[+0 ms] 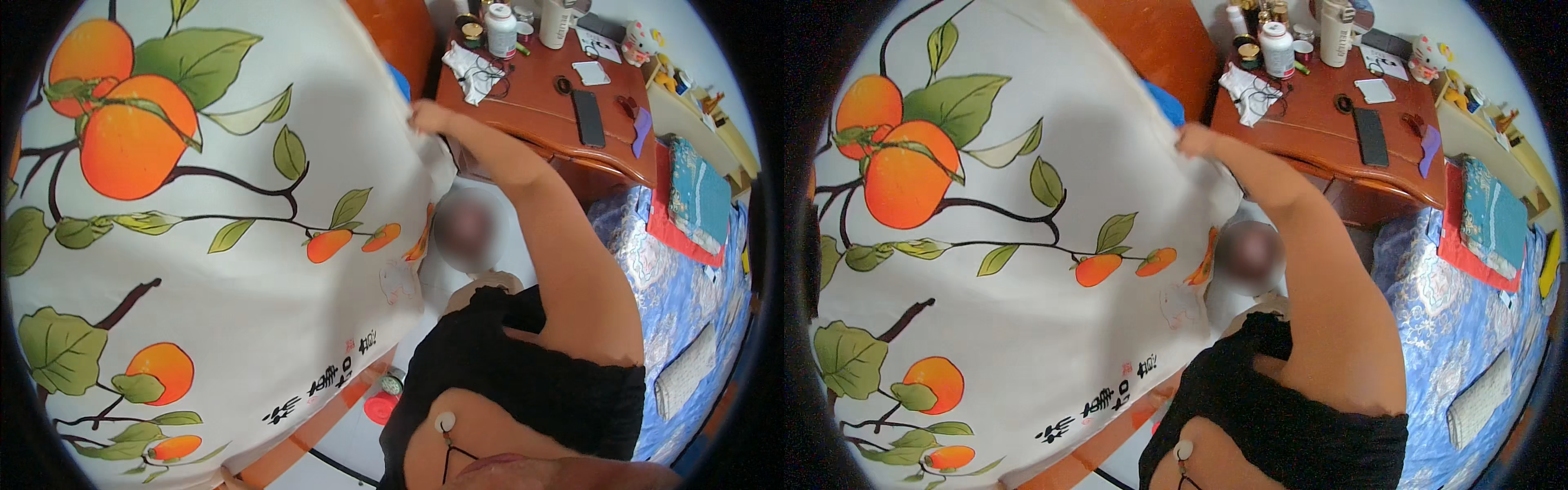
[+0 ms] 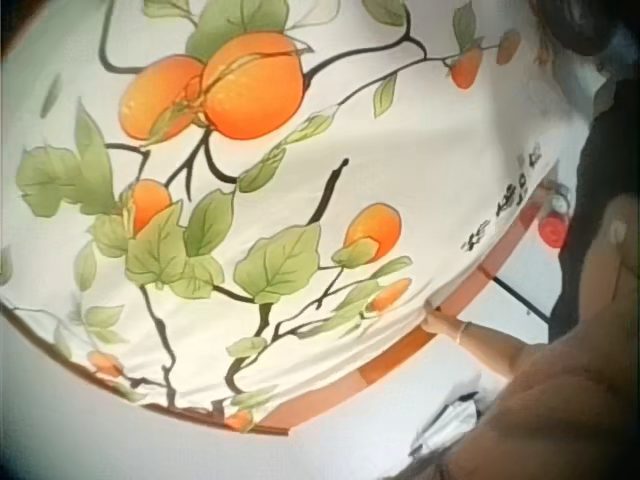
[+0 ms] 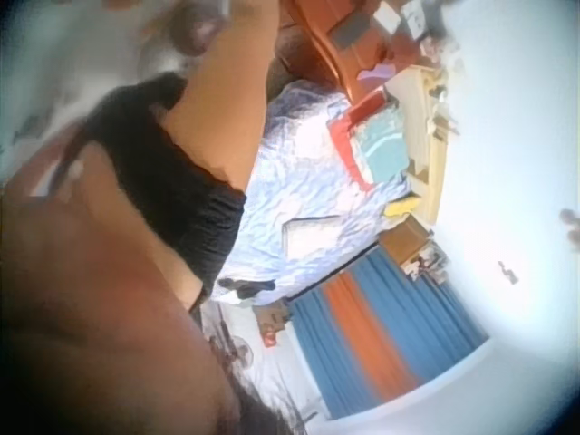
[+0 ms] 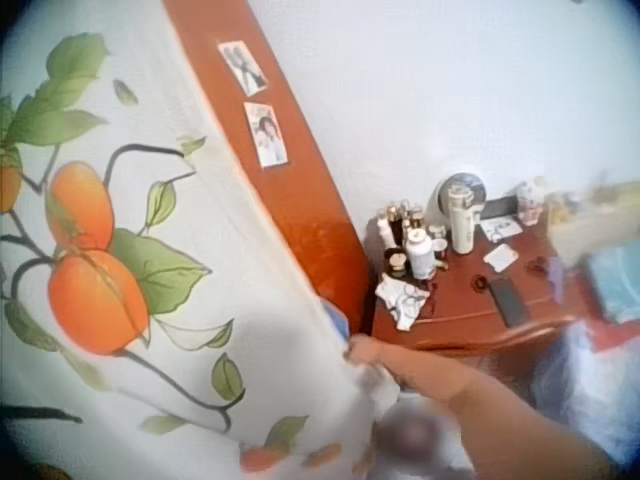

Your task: The person organizes clothes in a wardrobe by shifting items on hangers, folding a white garment, and drawing a decorative fabric cover across the shelves.

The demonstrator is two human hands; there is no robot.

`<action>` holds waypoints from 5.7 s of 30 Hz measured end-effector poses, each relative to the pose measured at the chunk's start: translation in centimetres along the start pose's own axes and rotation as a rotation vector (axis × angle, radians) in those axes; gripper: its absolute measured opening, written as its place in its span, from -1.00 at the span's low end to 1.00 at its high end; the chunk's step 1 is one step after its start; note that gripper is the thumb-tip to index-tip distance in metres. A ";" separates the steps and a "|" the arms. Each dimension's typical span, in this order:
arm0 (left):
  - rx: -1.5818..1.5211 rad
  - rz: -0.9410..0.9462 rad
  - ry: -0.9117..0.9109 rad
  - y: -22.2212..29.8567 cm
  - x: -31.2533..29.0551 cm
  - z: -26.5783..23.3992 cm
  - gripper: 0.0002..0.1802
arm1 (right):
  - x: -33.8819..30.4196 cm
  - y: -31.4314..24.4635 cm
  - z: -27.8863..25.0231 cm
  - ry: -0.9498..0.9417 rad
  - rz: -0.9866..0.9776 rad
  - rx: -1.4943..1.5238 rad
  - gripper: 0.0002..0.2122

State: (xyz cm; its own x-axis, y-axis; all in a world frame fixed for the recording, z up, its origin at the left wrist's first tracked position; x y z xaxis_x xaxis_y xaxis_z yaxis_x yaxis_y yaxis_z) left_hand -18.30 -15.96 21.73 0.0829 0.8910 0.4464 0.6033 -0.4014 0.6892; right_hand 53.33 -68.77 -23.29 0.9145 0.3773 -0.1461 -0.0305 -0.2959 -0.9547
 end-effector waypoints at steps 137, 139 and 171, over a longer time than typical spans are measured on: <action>0.413 1.313 0.159 51.8 -14.3 18.9 -0.24 | -1.6 -61.1 16.3 0.120 -1.113 -0.634 -0.80; 0.426 1.270 0.140 51.2 -14.3 18.0 -0.22 | -3.5 -63.0 16.7 0.072 -1.115 -0.621 -0.85; 0.583 1.285 0.149 52.5 -15.4 18.1 -0.21 | -2.3 -57.8 26.3 -0.524 -0.479 0.596 -0.45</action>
State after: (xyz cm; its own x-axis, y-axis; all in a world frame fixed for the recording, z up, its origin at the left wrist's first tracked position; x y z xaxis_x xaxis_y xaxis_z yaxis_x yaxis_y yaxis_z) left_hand 26.41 -46.94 40.70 0.7550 -0.0665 0.6523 0.4117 -0.7261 -0.5507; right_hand 42.40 -29.42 25.42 0.5879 0.7348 0.3384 -0.0319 0.4390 -0.8979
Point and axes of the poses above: each hand's wrist, its own x-axis towards the middle knuckle, its own z-axis out of the palm, y = z × x, the point moved 9 cm from there along x, towards the middle knuckle, and after that the axes turned 5 degrees about x, right-handed, at the moved point
